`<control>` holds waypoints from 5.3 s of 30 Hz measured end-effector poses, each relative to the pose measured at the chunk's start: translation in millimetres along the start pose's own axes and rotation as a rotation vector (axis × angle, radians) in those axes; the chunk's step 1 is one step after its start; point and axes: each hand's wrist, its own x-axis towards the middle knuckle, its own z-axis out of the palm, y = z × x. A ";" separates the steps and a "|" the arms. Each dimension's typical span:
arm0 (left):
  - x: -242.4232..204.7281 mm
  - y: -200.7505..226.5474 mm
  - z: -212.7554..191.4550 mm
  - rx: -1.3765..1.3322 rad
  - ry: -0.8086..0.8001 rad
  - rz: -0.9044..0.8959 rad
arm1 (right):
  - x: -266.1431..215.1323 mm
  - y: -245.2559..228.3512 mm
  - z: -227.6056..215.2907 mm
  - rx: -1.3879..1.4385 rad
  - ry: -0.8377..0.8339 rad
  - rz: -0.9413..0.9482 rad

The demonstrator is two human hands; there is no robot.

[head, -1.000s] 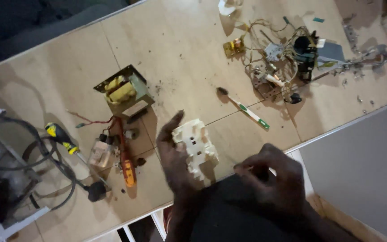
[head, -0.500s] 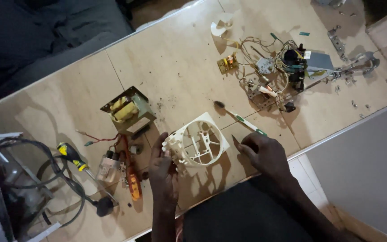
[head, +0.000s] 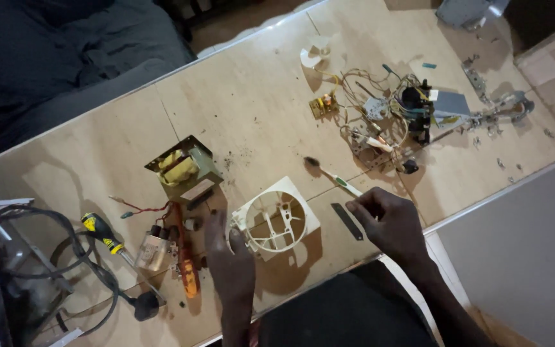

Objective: Cleaning a plastic fan housing from an appliance using a toothbrush and fingers to remove dust and debris.

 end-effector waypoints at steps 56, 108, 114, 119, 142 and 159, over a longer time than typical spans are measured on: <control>-18.0 48.8 -3.7 -1.120 -0.305 -0.538 | -3.0 -40.9 4.5 0.353 -0.346 0.072; -20.8 75.9 -14.2 -0.901 -0.201 -0.355 | -19.1 31.2 48.7 -0.336 -0.175 0.209; -25.8 67.8 3.1 -1.248 -0.138 -0.444 | -25.0 9.2 42.6 -0.273 -0.083 0.139; -26.2 87.2 -11.0 -1.224 -0.208 -0.464 | -5.8 48.4 49.1 -0.314 -0.175 0.145; -28.1 117.7 -28.1 -1.220 -0.083 -0.482 | -14.2 44.6 58.0 -0.280 -0.233 0.002; -42.6 127.0 -45.0 -1.116 -0.229 -0.173 | -52.1 -125.5 -24.6 0.311 -0.144 -0.115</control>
